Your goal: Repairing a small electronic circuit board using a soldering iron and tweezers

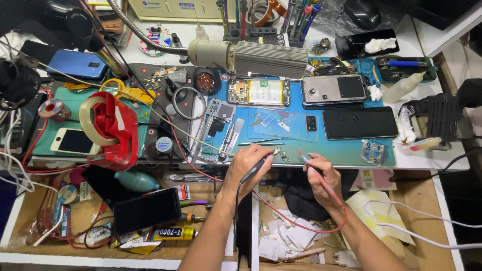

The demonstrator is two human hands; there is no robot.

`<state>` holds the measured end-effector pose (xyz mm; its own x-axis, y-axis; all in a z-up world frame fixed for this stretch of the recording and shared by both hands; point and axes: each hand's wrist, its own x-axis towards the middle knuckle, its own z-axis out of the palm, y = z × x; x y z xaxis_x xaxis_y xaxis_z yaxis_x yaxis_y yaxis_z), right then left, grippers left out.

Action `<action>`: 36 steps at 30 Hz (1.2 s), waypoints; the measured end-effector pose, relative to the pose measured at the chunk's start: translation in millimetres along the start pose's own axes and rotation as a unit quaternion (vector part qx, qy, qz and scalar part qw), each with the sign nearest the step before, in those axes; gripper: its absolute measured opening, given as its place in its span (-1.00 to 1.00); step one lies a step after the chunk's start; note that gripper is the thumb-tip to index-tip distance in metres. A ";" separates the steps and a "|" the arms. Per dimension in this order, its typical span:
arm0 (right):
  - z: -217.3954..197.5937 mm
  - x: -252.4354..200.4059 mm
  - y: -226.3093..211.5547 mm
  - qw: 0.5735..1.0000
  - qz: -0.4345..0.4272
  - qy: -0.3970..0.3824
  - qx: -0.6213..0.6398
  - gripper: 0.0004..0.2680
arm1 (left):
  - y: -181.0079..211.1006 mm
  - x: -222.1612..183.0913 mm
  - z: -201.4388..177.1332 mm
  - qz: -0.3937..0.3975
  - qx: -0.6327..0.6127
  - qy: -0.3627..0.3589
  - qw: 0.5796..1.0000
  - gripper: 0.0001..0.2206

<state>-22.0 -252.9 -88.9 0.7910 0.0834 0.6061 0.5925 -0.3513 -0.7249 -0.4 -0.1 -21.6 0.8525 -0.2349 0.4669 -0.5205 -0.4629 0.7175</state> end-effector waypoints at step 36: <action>25.7 28.4 -89.9 0.974 -0.062 -0.101 -0.191 -0.71 | 166.1 -81.1 -153.9 -0.064 0.057 -0.151 0.985 -0.87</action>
<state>-48.9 -195.0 -14.9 0.7529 0.3156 0.5775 0.6168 -0.6444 -0.4520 -163.3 73.6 139.2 0.8953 -0.4037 0.1883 -0.4131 -0.5944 0.6900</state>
